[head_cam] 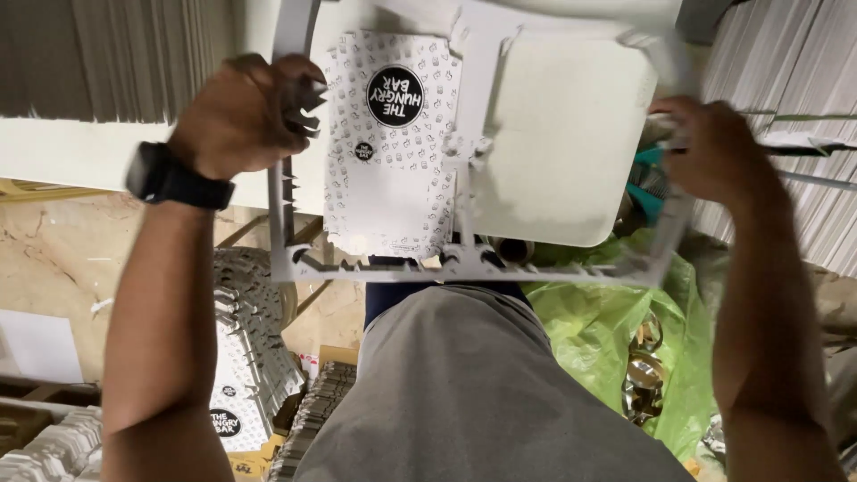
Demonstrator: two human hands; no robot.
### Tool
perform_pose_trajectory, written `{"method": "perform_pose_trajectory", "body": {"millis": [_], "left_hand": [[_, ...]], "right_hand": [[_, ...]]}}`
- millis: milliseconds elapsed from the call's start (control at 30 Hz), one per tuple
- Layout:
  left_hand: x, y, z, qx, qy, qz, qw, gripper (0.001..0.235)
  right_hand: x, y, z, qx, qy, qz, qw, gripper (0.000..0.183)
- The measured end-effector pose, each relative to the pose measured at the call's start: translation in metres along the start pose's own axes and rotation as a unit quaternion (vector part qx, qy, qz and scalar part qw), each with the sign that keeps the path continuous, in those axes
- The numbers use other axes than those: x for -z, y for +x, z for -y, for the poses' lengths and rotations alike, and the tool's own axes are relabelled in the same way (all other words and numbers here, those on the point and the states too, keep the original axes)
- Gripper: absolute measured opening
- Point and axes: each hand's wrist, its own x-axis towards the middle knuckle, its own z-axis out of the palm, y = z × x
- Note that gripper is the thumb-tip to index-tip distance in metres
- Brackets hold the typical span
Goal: Removing waste material from die-cut cardboard sheets to produce food packaging boxes and stacking them.
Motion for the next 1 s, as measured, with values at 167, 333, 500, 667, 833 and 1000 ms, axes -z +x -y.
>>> {"method": "perform_pose_trajectory", "body": {"millis": [167,333,500,667,833,1000], "left_hand": [[0.023,-0.021,-0.023,-0.001,0.024,-0.051,0.998,0.067],[-0.097,0.132,0.094,-0.023,0.043,0.003,0.999,0.072],[-0.151,0.186,0.131,-0.022,0.099,-0.055,0.993,0.063],[-0.154,0.187,0.123,-0.012,0.163,-0.119,0.979,0.052],[-0.144,0.163,0.096,-0.007,0.125,-0.112,0.986,0.056],[-0.135,0.169,0.098,-0.016,0.178,-0.127,0.976,0.052]], "right_hand": [[0.039,-0.023,-0.001,0.006,-0.089,-0.067,0.994,0.069],[-0.065,0.104,-0.11,0.062,-0.049,-0.068,0.995,0.064],[-0.106,0.134,-0.126,0.087,-0.128,-0.084,0.984,0.063],[-0.112,0.132,-0.128,0.126,-0.148,-0.141,0.971,0.06],[-0.124,0.139,-0.138,0.139,-0.147,-0.156,0.967,0.057],[-0.119,0.143,-0.135,0.141,-0.129,-0.16,0.968,0.057]]}}
